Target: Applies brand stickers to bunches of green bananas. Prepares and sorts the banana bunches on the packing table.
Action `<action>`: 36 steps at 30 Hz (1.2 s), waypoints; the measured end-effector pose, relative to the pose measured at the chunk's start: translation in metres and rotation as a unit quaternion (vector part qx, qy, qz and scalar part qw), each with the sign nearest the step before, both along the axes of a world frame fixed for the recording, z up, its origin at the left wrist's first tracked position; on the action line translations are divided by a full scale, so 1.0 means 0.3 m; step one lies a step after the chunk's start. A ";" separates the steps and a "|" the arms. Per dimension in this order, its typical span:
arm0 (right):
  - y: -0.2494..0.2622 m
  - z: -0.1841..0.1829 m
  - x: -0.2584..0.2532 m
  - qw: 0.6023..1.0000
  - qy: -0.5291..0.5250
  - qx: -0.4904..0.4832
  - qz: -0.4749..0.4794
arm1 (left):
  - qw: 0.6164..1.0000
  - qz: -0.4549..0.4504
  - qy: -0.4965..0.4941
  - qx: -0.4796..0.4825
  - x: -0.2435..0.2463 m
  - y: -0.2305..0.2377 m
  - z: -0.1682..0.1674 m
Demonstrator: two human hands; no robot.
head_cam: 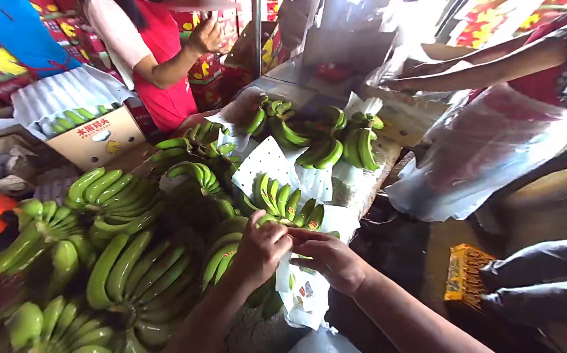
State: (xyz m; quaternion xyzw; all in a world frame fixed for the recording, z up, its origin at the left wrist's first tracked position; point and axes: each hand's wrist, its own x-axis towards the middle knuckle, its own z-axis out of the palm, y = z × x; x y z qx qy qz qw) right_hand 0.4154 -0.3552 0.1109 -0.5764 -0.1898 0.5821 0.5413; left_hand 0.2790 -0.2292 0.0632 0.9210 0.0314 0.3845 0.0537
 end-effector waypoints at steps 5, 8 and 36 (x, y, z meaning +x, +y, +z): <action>0.009 -0.060 -0.009 0.991 0.045 0.037 -0.120 | 0.978 -0.026 -0.081 -0.191 -0.070 0.031 -0.016; 0.018 -0.101 0.019 0.973 0.101 0.077 -0.191 | 0.837 0.150 -0.150 -0.504 -0.134 0.216 -0.022; 0.027 -0.089 -0.113 0.994 -0.078 0.007 -0.076 | 0.962 -0.037 0.091 -0.255 -0.101 0.082 0.038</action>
